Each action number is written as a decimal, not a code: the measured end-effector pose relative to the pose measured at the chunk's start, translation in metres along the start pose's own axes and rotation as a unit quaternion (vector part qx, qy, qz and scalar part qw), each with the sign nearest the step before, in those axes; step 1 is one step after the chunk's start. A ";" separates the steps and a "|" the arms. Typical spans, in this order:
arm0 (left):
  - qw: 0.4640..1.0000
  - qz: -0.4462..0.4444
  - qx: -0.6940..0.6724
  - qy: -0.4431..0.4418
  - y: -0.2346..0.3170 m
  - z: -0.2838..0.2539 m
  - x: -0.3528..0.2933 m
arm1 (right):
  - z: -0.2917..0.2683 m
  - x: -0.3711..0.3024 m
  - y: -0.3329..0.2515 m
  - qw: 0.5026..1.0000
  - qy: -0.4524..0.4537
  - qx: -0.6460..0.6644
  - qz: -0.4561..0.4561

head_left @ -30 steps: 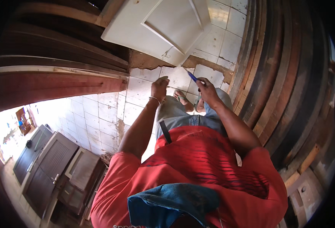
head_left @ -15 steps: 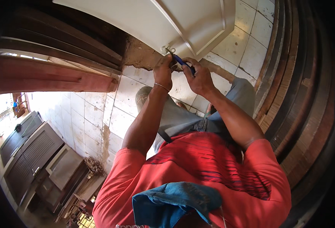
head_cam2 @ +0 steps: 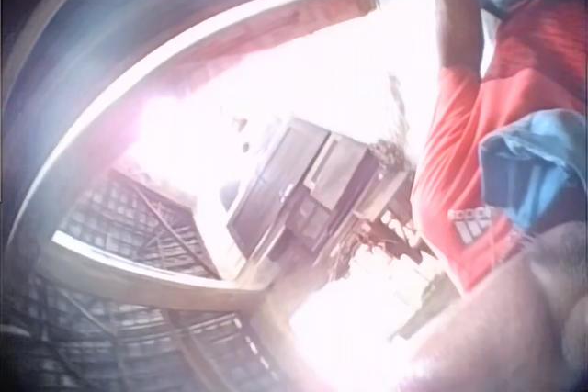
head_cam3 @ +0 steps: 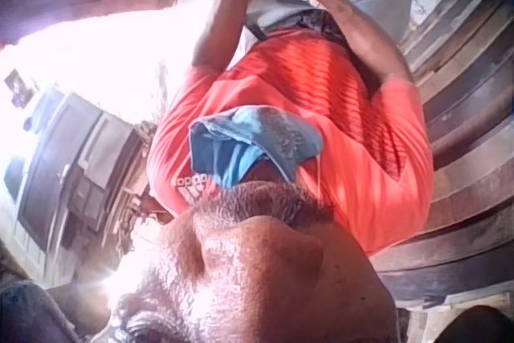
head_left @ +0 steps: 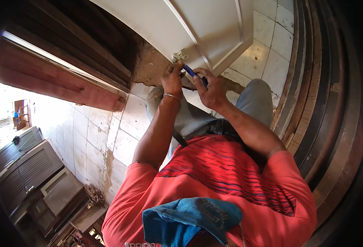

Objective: The person prepares a small wooden block by hammering nails into it and then assembles a large wooden door frame by aligning its segments on the workshop floor.

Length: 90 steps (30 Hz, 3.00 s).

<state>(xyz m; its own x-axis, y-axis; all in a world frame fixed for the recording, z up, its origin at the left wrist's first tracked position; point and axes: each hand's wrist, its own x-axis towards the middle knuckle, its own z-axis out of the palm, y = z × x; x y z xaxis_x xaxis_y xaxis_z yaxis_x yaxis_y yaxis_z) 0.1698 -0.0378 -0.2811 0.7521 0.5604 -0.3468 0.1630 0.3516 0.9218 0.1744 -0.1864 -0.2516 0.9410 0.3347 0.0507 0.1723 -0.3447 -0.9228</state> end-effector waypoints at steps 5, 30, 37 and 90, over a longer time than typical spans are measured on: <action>1.000 0.004 0.004 -0.003 0.005 0.002 0.002 | 0.003 0.000 0.002 0.999 -0.001 0.017 0.031; 0.986 0.069 -0.148 -0.022 0.005 -0.025 0.030 | 0.011 0.025 -0.036 0.832 -0.077 0.404 0.373; 0.985 0.047 -0.167 0.020 -0.009 -0.024 0.046 | 0.017 0.022 -0.036 0.925 -0.077 -0.355 -0.107; 0.990 -0.120 -0.070 -0.016 -0.046 -0.034 0.002 | -0.011 -0.006 0.021 0.997 -0.008 -0.037 0.065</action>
<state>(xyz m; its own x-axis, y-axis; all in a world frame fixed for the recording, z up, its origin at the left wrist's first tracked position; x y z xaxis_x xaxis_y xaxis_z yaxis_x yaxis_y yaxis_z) 0.1420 -0.0270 -0.3299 0.7227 0.4249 -0.5452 0.2509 0.5737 0.7797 0.1760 -0.2049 -0.2672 0.9521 0.2965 -0.0743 0.0703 -0.4490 -0.8908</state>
